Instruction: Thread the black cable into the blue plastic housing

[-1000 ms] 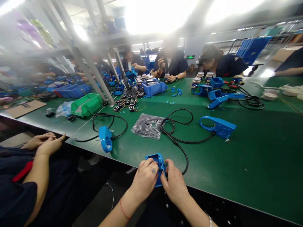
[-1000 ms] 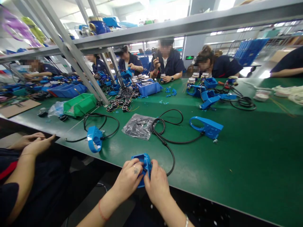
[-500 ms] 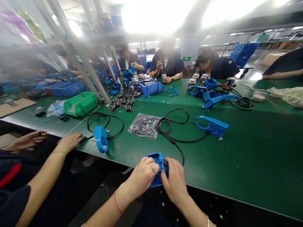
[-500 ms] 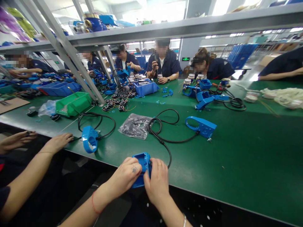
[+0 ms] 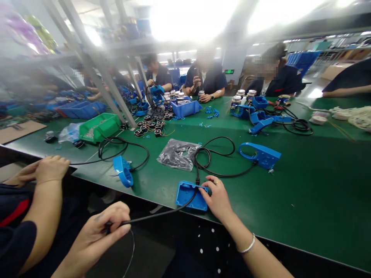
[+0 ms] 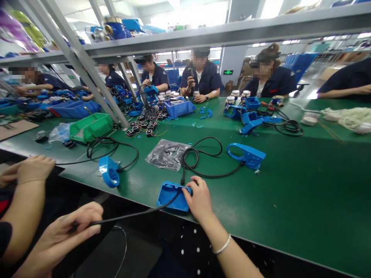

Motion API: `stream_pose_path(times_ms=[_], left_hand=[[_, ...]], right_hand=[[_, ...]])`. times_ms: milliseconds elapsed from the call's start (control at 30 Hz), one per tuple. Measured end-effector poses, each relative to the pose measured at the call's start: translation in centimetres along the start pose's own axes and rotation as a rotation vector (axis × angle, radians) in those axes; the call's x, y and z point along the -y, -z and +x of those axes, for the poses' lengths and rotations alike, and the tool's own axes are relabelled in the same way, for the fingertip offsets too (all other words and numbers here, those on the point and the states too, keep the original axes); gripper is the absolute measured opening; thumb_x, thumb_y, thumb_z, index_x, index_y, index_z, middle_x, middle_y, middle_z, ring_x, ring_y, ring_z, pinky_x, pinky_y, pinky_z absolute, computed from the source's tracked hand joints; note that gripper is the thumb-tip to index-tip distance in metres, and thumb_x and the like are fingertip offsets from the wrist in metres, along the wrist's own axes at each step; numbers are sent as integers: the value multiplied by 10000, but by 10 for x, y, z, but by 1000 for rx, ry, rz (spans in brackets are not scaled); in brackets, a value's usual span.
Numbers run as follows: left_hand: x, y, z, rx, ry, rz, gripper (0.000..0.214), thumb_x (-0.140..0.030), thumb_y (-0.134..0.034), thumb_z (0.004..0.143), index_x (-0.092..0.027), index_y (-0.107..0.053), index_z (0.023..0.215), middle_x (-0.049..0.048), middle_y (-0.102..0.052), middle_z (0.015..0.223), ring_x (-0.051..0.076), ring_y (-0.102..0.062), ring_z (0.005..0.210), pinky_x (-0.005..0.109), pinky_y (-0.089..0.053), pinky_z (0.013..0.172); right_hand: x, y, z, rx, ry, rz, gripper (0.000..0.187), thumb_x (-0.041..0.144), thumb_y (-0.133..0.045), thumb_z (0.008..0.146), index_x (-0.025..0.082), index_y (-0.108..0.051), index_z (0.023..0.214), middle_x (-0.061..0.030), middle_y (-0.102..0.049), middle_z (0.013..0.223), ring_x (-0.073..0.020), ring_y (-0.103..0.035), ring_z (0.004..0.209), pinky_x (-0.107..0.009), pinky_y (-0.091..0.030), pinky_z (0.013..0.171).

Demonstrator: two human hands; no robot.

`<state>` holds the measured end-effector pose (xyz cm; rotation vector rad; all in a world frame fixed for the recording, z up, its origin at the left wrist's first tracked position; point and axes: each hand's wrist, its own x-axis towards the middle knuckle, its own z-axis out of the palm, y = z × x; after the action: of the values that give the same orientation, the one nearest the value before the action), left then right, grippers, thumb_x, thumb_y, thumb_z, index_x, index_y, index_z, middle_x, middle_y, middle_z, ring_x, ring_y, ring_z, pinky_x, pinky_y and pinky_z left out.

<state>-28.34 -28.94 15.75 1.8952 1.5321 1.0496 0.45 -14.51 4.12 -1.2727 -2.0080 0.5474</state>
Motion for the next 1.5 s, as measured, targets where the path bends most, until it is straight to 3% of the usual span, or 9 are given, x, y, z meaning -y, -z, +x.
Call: stream_pose_path(times_ms=[133,267,400,467,633,767,867,1067,1500], left_hand=[[17,9,-25,-90,184,26,297,-299,-593,797,-202,-397,596,3,-544,652,146,-526,590,214,-426,523],[23,5,-44,-75,291,-31,330,-310,-585,803,-196,-385,566,15,-551,601,155,-522,552,235,-408,487],[11,-8,-52,162,149,-357,388,-466,-541,820,-208,-379,579,57,-600,563,210,-545,584,342,-445,593],[11,-18,-41,210,67,-588,462,-595,-490,808,-211,-368,580,38,-562,472,188,-491,506,360,-424,606],[32,-52,47,-190,100,-600,335,-412,-625,775,-204,-381,676,-4,-523,601,135,-472,568,250,-370,561],[32,-82,123,179,-10,2,267,-343,-612,733,-214,-380,764,66,-612,922,224,-573,914,333,-446,812],[26,-107,151,368,-36,268,261,-175,-640,628,-211,-428,777,25,-596,797,236,-596,804,324,-455,739],[37,-134,160,473,-42,324,258,-24,-532,629,-194,-445,802,9,-577,748,199,-584,715,267,-434,636],[41,-130,160,459,-105,313,161,-123,-507,774,-181,-489,923,49,-589,799,258,-598,774,313,-414,670]], right_hand=[[6,-16,20,65,34,8,110,236,-552,862,143,-607,846,-141,-510,1132,-260,-509,1063,-417,-447,925],[5,-29,29,148,65,7,379,174,-485,866,120,-483,1241,-170,-430,1309,-248,-506,1132,-399,-460,943],[1,-34,31,223,95,-31,369,168,-401,901,111,-518,1246,-174,-473,1309,-274,-499,1159,-441,-435,976],[-2,-34,30,239,103,-41,372,169,-376,908,89,-531,1236,-186,-515,1263,-277,-518,1138,-454,-435,976],[-8,-32,30,246,139,-15,390,190,-356,916,76,-515,1253,-181,-573,1189,-259,-543,1113,-456,-438,981],[-8,-26,30,243,161,20,375,196,-370,913,111,-520,1246,-154,-583,1188,-240,-556,1097,-448,-457,964],[-4,-21,30,256,157,37,366,182,-384,909,123,-514,1246,-145,-588,1181,-228,-557,1090,-429,-470,942],[0,-11,39,342,113,46,387,99,-452,856,114,-507,1238,-130,-575,1188,-209,-533,1096,-388,-428,970],[12,13,64,489,37,116,343,47,-474,792,169,-588,1092,-41,-642,1063,-189,-586,981,-315,-420,902]])
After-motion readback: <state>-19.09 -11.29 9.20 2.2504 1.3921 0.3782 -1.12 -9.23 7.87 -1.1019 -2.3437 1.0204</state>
